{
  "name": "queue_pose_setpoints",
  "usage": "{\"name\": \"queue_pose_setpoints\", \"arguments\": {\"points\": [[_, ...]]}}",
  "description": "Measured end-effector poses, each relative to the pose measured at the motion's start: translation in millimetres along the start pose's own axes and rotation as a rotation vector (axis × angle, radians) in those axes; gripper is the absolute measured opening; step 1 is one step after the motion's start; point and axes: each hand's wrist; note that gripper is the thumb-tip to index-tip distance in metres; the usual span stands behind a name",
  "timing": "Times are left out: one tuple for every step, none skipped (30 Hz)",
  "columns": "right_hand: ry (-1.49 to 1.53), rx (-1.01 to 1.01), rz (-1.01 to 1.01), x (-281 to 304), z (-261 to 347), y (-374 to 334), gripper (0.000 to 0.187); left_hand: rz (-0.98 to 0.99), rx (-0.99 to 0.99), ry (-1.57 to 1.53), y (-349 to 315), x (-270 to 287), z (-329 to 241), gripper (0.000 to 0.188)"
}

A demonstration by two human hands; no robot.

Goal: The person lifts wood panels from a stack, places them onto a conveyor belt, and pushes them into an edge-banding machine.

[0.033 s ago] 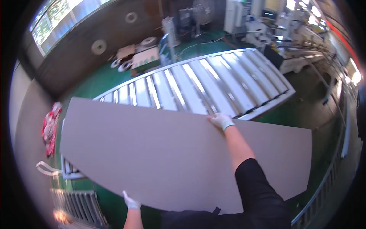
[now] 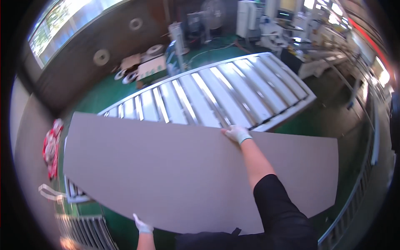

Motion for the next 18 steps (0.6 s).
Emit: {"name": "queue_pose_setpoints", "arguments": {"points": [[-0.033, 0.012, 0.009, -6, -28, 16, 0.075, 0.094, -0.018, -0.010, 10, 1, 4, 0.076], [-0.014, 0.010, -0.014, -13, -61, 19, 0.077, -0.036, 0.019, -0.014, 1, -32, 17, 0.072], [-0.045, 0.020, 0.016, 3, -46, -6, 0.078, -0.037, 0.024, 0.024, -12, -25, 1, 0.072], [-0.002, 0.008, 0.004, 20, -44, -32, 0.078, -0.025, -0.032, 0.090, -18, -18, -4, 0.074], [-0.026, -0.012, -0.042, 17, -73, -32, 0.076, 0.029, -0.056, 0.151, -7, -23, 7, 0.075], [-0.059, -0.040, -0.085, 10, -107, -30, 0.074, 0.100, -0.041, 0.211, 0, -33, 22, 0.075], [-0.008, -0.065, -0.085, 18, -109, -43, 0.072, 0.141, -0.064, 0.264, -2, -31, 23, 0.074], [0.004, -0.081, -0.087, 33, -104, -62, 0.072, 0.132, -0.069, 0.290, -6, -33, 19, 0.075], [0.023, -0.103, -0.095, 45, -112, -80, 0.072, 0.128, -0.045, 0.314, -4, -46, 21, 0.075], [0.025, -0.133, -0.118, 56, -128, -95, 0.072, 0.114, -0.023, 0.325, -5, -59, 27, 0.076], [0.057, -0.155, -0.123, 61, -147, -107, 0.075, 0.114, 0.005, 0.343, -5, -71, 35, 0.077], [0.088, -0.171, -0.127, 65, -166, -117, 0.079, 0.109, 0.032, 0.359, -6, -81, 42, 0.078], [0.086, -0.192, -0.148, 68, -186, -128, 0.079, 0.110, 0.058, 0.370, -5, -91, 49, 0.078], [0.106, -0.247, -0.151, 68, -203, -136, 0.079, 0.112, 0.082, 0.385, -5, -98, 57, 0.079], [0.135, -0.303, -0.157, 65, -225, -142, 0.079, 0.118, 0.099, 0.400, -3, -108, 64, 0.080], [0.138, -0.317, -0.173, 65, -248, -147, 0.079, 0.124, 0.115, 0.414, -4, -117, 73, 0.081], [0.134, -0.333, -0.149, 57, -275, -147, 0.078, 0.128, 0.136, 0.428, -2, -126, 83, 0.082], [0.132, -0.351, -0.128, 58, -301, -152, 0.078, 0.139, 0.159, 0.440, -2, -138, 97, 0.083]]}}
Point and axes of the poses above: each hand's wrist, its own y-axis towards the middle knuckle, its own x-axis out of the back of the hand, z = x × y, and after that the axes turned 6 degrees about -x, right-handed
